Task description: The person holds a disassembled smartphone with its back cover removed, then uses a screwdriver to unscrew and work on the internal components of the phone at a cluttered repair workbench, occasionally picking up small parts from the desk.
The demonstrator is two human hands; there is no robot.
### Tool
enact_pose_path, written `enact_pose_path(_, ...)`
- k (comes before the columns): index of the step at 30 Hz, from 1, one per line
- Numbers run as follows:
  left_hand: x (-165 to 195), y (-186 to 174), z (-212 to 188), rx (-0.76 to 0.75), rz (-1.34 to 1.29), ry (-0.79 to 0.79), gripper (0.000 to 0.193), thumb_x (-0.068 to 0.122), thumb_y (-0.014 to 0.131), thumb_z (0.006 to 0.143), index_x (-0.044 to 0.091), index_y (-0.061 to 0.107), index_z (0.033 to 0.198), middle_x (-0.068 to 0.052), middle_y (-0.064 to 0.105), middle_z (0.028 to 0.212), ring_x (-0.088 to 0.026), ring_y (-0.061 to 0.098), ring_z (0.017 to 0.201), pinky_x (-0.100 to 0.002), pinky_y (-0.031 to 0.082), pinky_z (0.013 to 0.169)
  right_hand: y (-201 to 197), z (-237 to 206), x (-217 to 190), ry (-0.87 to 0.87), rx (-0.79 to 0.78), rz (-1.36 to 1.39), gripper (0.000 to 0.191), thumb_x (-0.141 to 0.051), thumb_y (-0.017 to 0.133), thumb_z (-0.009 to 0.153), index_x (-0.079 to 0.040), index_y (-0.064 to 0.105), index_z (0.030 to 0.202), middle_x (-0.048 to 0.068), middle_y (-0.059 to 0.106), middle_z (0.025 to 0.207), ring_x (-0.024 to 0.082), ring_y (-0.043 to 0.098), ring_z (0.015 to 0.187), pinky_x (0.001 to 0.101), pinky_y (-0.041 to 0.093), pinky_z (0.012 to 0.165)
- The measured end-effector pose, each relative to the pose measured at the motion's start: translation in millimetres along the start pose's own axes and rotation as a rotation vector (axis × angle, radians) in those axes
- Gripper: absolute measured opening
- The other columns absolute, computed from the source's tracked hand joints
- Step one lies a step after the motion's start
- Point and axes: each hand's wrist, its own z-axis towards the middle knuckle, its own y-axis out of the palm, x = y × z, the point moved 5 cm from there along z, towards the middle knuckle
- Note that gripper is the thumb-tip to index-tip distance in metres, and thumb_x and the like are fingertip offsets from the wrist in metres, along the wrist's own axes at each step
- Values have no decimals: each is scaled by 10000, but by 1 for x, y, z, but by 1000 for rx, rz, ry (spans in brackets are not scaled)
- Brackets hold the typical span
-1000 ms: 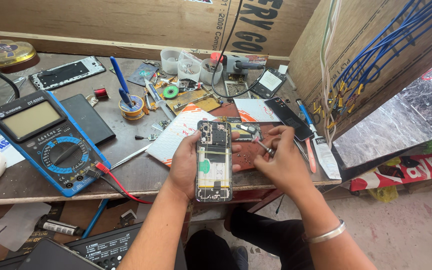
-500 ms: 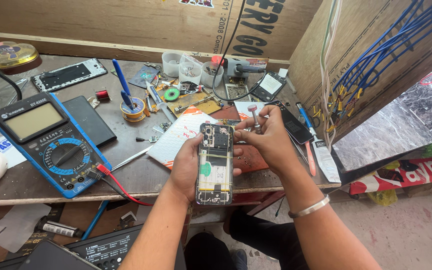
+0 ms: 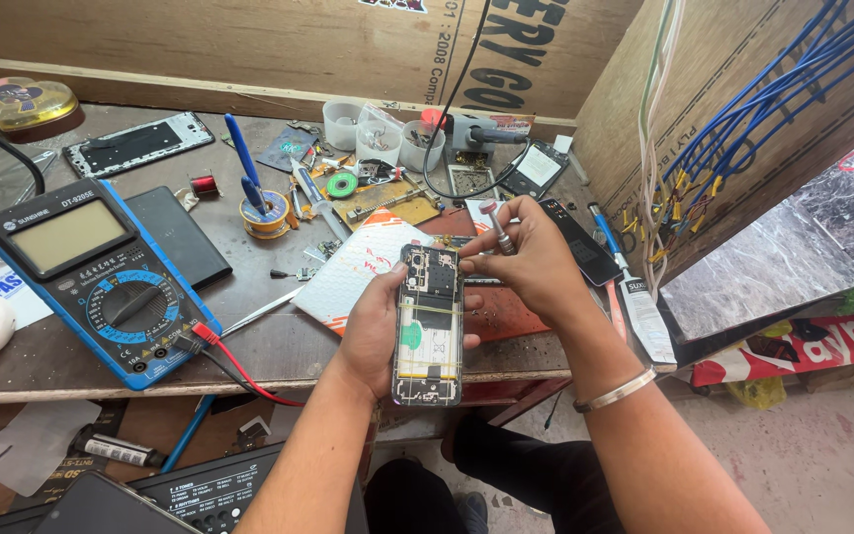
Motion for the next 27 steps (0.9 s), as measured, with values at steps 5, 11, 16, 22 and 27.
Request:
enact_pose_path(5, 1, 1, -1, 9, 20, 8, 565, 396, 314, 1053, 4, 508, 1410, -169, 659, 1251, -316, 697, 1088, -533, 643, 809, 2, 1, -10, -13, -19, -89, 369, 140, 733, 806, -40, 456, 970, 184, 752, 919, 214, 783, 854, 294, 645, 703)
enact_pose_path(11, 3, 2, -2, -9, -1, 16, 584, 382, 295, 1051, -14, 504, 1426, -181, 668, 1241, -327, 700, 1083, -531, 642, 805, -1, 2, -8, -2, -30, -40, 347, 117, 734, 804, -53, 477, 963, 163, 758, 921, 203, 776, 852, 291, 650, 724)
enact_pose_path(16, 5, 4, -2, -48, -63, 25, 593, 374, 286, 1058, -25, 498, 1443, -218, 656, 1270, -335, 702, 1087, -525, 641, 822, -5, 2, 10, -54, 13, 22, 323, 32, 750, 876, -14, 512, 1090, 163, 738, 1006, 176, 739, 900, 298, 609, 780)
enact_pose_path(22, 7, 5, -2, -89, -75, 39, 610, 350, 271, 1045, -34, 477, 1471, -199, 625, 1392, -328, 689, 1115, -524, 634, 845, -14, -8, 6, -263, 24, 679, 637, 60, 498, 964, -45, 346, 1574, 265, 653, 1325, 174, 638, 999, 338, 543, 884)
enact_pose_path(27, 7, 4, -2, -71, -59, 39, 605, 350, 279, 1038, -29, 477, 1467, -204, 626, 1392, -332, 687, 1121, -523, 632, 846, 3, -29, -7, -372, 286, 526, 745, 33, 462, 1028, -242, 60, 1590, 214, 523, 1359, 263, 662, 1154, 446, 648, 905)
